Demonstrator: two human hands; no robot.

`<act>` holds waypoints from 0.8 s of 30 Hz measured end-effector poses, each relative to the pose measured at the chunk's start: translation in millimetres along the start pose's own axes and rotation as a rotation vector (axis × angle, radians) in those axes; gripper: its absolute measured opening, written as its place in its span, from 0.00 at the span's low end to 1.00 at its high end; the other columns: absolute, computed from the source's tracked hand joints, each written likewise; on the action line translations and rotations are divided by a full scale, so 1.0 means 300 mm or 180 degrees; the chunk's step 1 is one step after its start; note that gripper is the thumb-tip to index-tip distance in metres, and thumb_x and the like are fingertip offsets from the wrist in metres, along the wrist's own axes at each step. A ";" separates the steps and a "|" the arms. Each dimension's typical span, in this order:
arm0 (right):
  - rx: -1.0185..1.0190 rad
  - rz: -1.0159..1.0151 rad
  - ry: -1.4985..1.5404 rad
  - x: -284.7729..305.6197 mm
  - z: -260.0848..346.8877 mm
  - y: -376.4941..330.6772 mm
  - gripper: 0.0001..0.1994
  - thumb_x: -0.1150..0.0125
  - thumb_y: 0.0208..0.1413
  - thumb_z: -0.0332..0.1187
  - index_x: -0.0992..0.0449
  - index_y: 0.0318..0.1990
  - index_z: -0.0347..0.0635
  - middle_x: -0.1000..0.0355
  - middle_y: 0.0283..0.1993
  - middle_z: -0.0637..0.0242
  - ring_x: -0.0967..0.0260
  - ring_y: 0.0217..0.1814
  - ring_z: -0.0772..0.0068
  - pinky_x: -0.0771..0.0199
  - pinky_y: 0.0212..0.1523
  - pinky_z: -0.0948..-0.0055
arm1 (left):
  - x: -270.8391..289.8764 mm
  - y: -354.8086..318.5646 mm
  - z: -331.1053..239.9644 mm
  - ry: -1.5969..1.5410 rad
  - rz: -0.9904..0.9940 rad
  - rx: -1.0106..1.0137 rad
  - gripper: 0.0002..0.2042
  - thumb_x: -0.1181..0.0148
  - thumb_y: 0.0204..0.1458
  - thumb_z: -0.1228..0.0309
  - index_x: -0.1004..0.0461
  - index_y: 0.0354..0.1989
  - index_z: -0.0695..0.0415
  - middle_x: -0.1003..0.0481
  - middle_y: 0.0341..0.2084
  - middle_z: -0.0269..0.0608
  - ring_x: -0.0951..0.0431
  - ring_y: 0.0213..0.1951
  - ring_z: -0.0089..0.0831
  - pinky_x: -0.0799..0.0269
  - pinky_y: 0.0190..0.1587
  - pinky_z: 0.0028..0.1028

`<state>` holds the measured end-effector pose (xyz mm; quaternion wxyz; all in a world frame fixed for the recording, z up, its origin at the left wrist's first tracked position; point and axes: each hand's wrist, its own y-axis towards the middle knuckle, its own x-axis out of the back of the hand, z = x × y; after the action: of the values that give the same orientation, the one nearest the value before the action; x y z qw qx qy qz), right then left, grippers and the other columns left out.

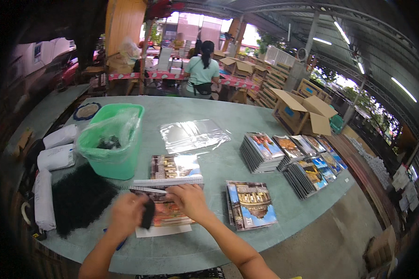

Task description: The person binds calendars by inserting a wire spiral through the pre-punched holes of a calendar stack, trimming the wire with pliers, and then placing the finished calendar onto a separate pile.

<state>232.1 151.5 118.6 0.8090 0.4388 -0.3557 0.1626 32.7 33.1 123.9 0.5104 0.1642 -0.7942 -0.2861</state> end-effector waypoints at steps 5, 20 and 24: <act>0.0219 -0.0113 -0.0337 0.036 0.004 -0.026 0.12 0.39 0.44 0.32 0.23 0.39 0.52 0.30 0.25 0.72 0.34 0.34 0.66 0.40 0.36 0.67 | 0.079 0.079 -0.057 -0.0089 -0.2101 0.0378 0.18 0.36 0.40 0.76 0.24 0.43 0.48 0.32 0.30 0.41 0.28 0.29 0.37 0.30 0.30 0.31; 0.0085 -0.0192 -0.0095 0.024 0.043 -0.007 0.07 0.39 0.46 0.30 0.21 0.34 0.49 0.28 0.26 0.70 0.33 0.31 0.68 0.43 0.33 0.68 | 0.112 0.042 -0.062 0.0083 -0.1922 0.0415 0.18 0.37 0.39 0.77 0.24 0.42 0.49 0.34 0.29 0.38 0.29 0.29 0.33 0.30 0.27 0.29; 0.0148 -0.0153 -0.0108 0.019 0.042 -0.004 0.08 0.39 0.44 0.30 0.22 0.35 0.50 0.29 0.26 0.70 0.34 0.32 0.67 0.43 0.33 0.68 | -0.032 -0.076 -0.032 -0.0068 0.0388 -0.0142 0.17 0.39 0.42 0.75 0.24 0.43 0.47 0.33 0.31 0.38 0.28 0.30 0.34 0.29 0.29 0.30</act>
<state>231.3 140.1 126.5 0.7961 0.4687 -0.3548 0.1439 44.8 17.7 105.9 0.5219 0.1010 -0.8015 -0.2739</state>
